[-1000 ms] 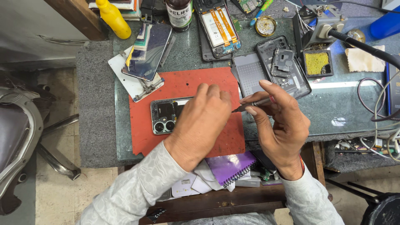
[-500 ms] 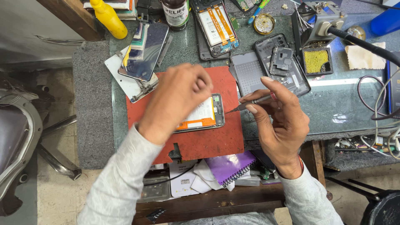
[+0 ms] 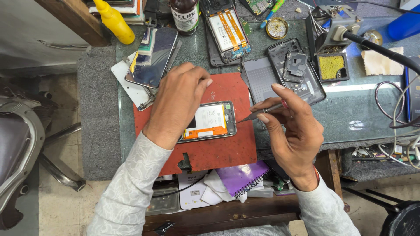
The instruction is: The person removes the back cover of a light green smartphone using a prying tool and a black card. They then use a screwdriver to remove several screws from the internal frame, placing them on the workbench. The clip ends while the phone remains partially disassembled.
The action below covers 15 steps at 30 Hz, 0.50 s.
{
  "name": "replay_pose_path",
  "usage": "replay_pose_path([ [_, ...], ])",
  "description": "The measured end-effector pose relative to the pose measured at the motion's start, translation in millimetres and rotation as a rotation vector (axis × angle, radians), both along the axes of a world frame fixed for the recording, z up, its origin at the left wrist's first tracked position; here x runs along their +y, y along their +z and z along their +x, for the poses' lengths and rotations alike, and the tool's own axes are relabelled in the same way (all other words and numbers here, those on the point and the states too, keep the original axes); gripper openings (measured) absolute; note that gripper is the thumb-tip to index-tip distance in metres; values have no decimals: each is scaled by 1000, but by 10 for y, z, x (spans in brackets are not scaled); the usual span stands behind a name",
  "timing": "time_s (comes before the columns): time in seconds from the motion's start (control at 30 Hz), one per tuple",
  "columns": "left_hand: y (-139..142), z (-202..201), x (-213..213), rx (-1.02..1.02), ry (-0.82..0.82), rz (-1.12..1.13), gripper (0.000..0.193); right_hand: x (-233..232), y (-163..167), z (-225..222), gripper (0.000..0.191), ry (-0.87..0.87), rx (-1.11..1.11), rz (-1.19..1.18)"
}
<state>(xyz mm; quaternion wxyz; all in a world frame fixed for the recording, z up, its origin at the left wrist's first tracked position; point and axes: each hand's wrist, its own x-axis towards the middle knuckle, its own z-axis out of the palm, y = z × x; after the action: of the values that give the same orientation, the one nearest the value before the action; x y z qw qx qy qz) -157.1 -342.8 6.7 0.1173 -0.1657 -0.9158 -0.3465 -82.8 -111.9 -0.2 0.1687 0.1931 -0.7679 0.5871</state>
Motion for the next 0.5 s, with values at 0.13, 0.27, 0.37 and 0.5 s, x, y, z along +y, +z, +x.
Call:
replay_pose_path([
  [0.13, -30, 46, 43, 87, 4, -80, 9, -16, 7, 5, 50, -3, 0, 11],
  [0.27, -30, 70, 51, 101, 13, -92, 8, -24, 10, 8, 50, 4, -1, 0],
  [0.37, -23, 82, 32, 105, 8, -79, 8, -22, 14, 15, 50, 10, -2, 1],
  [0.5, -17, 84, 15, 75, -1, -62, 12, -21, 20, 11, 50, 12, 5, 12],
])
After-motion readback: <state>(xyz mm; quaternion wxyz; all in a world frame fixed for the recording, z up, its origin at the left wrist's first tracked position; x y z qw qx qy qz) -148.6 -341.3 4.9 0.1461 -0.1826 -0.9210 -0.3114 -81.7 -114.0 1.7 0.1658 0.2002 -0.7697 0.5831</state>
